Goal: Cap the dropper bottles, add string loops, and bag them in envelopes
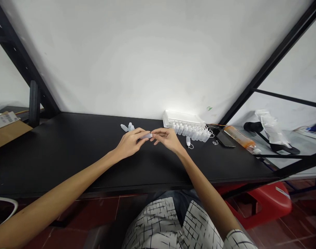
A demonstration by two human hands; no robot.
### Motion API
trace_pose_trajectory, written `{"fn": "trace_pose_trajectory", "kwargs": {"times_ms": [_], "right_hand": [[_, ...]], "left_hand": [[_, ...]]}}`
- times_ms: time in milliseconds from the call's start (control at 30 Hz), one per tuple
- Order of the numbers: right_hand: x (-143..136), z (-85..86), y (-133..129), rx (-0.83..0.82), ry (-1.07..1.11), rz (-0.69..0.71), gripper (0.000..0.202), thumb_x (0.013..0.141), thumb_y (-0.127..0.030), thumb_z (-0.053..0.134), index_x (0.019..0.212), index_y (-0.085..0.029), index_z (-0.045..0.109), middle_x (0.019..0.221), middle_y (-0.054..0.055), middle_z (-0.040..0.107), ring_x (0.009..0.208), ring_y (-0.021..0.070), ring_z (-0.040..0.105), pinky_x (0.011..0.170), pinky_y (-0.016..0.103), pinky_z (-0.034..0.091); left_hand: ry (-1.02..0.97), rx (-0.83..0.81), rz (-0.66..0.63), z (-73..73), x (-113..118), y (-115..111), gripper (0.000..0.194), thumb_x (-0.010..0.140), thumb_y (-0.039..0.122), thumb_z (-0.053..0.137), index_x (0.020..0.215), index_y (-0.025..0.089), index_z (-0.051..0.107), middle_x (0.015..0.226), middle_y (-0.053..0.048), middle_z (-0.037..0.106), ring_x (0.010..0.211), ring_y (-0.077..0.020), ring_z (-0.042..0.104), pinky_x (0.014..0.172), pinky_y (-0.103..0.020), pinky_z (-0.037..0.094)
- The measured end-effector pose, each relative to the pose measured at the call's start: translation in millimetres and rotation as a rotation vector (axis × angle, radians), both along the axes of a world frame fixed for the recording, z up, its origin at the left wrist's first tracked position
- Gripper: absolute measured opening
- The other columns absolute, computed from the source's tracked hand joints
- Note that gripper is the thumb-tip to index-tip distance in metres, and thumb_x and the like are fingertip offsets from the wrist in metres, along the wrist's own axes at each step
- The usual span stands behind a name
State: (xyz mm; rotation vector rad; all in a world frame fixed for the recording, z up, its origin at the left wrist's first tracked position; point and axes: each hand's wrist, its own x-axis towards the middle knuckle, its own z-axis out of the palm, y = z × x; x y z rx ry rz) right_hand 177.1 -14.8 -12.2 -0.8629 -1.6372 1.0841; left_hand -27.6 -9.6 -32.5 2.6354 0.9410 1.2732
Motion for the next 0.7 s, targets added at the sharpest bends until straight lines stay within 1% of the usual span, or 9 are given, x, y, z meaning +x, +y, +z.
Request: {"fn": "trace_pose_trajectory", "kwargs": {"times_ms": [167, 267, 400, 467, 533, 633, 700], "right_hand": [[-2, -4.2, 1, 0.008, -0.022, -0.043, 0.039, 0.068, -0.047, 0.079, 0.086, -0.012, 0.072, 0.072, 0.006, 0.071, 0.07, 0.0204, 0.072, 0.064, 0.034, 0.062], [-1, -4.2, 0, -0.008, -0.041, -0.019, 0.041, 0.067, -0.048, 0.08, 0.086, -0.012, 0.073, 0.073, 0.006, 0.073, 0.069, 0.0204, 0.073, 0.067, 0.035, 0.063], [2, -1.9, -4, -0.056, -0.076, 0.038, 0.043, 0.066, -0.047, 0.082, 0.087, -0.011, 0.075, 0.074, 0.008, 0.074, 0.071, 0.0218, 0.074, 0.07, 0.036, 0.063], [2, -1.4, -6, -0.062, -0.082, 0.045, 0.043, 0.067, -0.047, 0.082, 0.087, -0.011, 0.075, 0.073, 0.008, 0.074, 0.07, 0.0221, 0.074, 0.07, 0.036, 0.063], [1, -1.4, -7, -0.064, -0.077, 0.044, 0.043, 0.066, -0.048, 0.082, 0.086, -0.01, 0.075, 0.071, 0.008, 0.074, 0.068, 0.0222, 0.074, 0.069, 0.036, 0.063], [-1, -2.0, -8, -0.065, -0.069, 0.05, 0.042, 0.066, -0.047, 0.082, 0.085, -0.01, 0.076, 0.07, 0.007, 0.073, 0.067, 0.0218, 0.074, 0.068, 0.035, 0.062], [-2, -2.5, -8, -0.06, -0.07, 0.057, 0.041, 0.067, -0.046, 0.082, 0.085, -0.01, 0.076, 0.069, 0.007, 0.073, 0.066, 0.0213, 0.074, 0.068, 0.035, 0.062]], "left_hand": [[-0.002, 0.099, -0.034, -4.3, 0, 1, 0.027, 0.098, 0.024, 0.05, 0.117, 0.016, 0.067, 0.103, -0.009, 0.07, 0.079, -0.016, 0.063, 0.067, -0.028, 0.05], [-0.034, 0.054, -0.056, -2.0, 1, 1, 0.028, 0.099, 0.026, 0.048, 0.114, 0.015, 0.068, 0.099, -0.009, 0.07, 0.074, -0.0147, 0.062, 0.066, -0.027, 0.049], [-0.063, -0.138, -0.058, 7.2, 2, -4, 0.029, 0.097, 0.032, 0.048, 0.108, 0.017, 0.07, 0.083, -0.004, 0.069, 0.063, -0.0119, 0.057, 0.061, -0.025, 0.047], [-0.097, -0.273, -0.058, 11.5, 3, -7, 0.03, 0.096, 0.034, 0.047, 0.102, 0.017, 0.071, 0.071, 0.0, 0.065, 0.055, -0.0094, 0.053, 0.056, -0.023, 0.045], [-0.146, -0.431, -0.069, 14.3, 4, -9, 0.032, 0.096, 0.035, 0.044, 0.093, 0.016, 0.07, 0.062, 0.003, 0.057, 0.045, -0.0067, 0.047, 0.048, -0.02, 0.041], [-0.232, -0.654, -0.093, 16.2, 5, -11, 0.033, 0.096, 0.036, 0.044, 0.088, 0.014, 0.067, 0.058, 0.004, 0.048, 0.035, -0.0045, 0.042, 0.036, -0.018, 0.033], [-0.283, -0.753, -0.096, 17.0, 6, -11, 0.031, 0.095, 0.036, 0.045, 0.087, 0.013, 0.065, 0.059, 0.005, 0.046, 0.032, -0.004, 0.041, 0.032, -0.017, 0.031]]}}
